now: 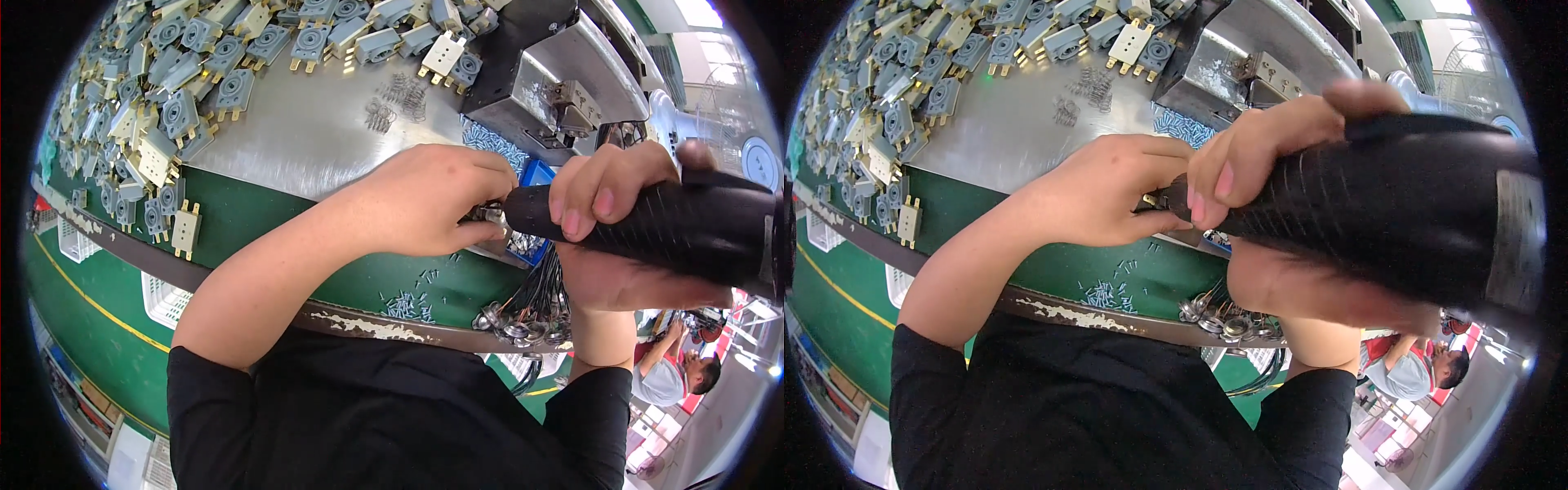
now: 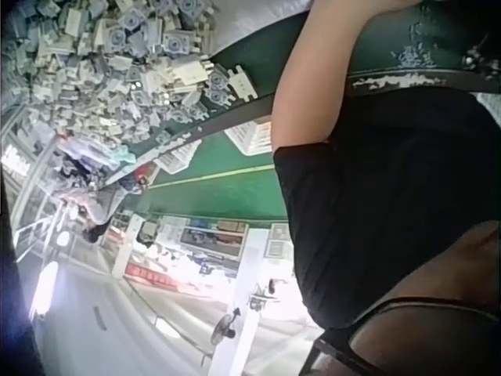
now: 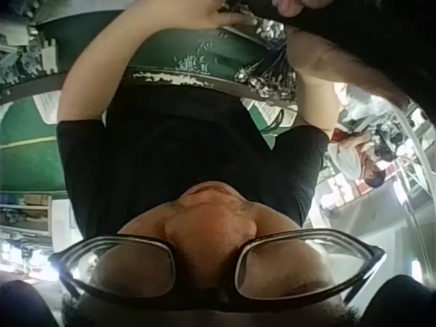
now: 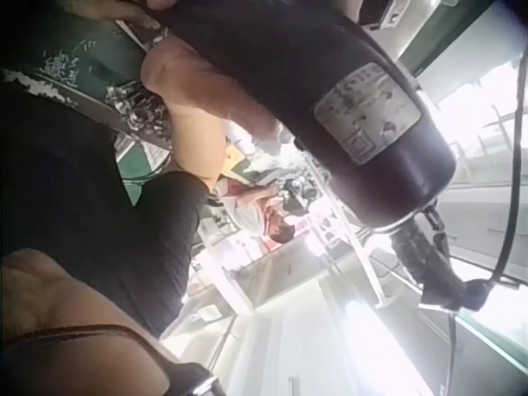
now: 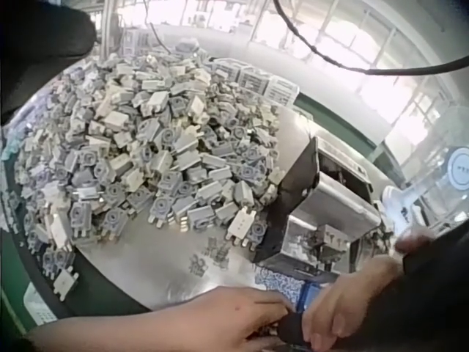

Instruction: Assembling small electronic components by inserting them into a fixture and securing them with a pneumatic screwdriver.

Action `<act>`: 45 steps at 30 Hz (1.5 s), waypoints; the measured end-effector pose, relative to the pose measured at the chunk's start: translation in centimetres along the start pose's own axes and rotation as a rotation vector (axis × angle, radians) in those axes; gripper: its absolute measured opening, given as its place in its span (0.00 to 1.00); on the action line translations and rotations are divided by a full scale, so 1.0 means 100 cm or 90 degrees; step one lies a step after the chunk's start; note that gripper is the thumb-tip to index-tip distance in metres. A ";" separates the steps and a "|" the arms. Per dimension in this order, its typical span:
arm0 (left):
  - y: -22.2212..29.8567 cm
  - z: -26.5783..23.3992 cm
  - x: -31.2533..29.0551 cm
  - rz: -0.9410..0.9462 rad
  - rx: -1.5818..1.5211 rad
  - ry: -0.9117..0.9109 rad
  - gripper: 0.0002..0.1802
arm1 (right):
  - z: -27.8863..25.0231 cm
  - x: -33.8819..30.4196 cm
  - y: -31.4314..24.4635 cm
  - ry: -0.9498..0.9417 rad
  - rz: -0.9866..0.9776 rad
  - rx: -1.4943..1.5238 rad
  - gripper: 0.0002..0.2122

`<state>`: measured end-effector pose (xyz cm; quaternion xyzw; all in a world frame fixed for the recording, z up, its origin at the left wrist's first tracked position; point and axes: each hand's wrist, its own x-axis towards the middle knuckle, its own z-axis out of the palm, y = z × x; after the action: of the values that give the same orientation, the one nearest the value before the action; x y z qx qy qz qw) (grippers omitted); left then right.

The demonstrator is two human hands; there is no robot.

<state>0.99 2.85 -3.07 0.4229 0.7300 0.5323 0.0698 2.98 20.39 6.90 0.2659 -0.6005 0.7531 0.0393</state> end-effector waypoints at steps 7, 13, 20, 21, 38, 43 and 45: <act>0.000 0.001 0.000 -0.015 -0.010 0.000 0.18 | -0.005 -0.007 0.002 -0.049 -0.011 0.002 0.52; 0.002 0.000 0.001 -0.024 -0.025 -0.008 0.18 | -0.009 -0.008 0.007 -0.074 0.004 0.020 0.53; 0.002 0.000 0.001 -0.014 -0.025 0.001 0.16 | -0.009 -0.007 0.004 -0.103 0.005 0.032 0.54; 0.002 -0.001 0.001 -0.019 -0.025 -0.011 0.16 | -0.009 -0.006 0.002 -0.109 0.003 0.033 0.54; 0.015 0.003 0.001 0.202 0.040 0.109 0.20 | -0.039 0.011 -0.042 0.089 0.084 -0.311 0.41; 0.015 0.012 -0.006 0.166 0.024 0.066 0.17 | -0.039 -0.002 -0.042 0.071 0.075 -0.277 0.34; 0.019 0.012 -0.007 0.144 0.000 0.061 0.17 | -0.031 -0.008 -0.049 0.054 0.100 -0.376 0.33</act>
<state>3.10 3.41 -2.23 0.4765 0.6799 0.5568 -0.0259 4.40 24.81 10.43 0.1644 -0.8099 0.5571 0.0817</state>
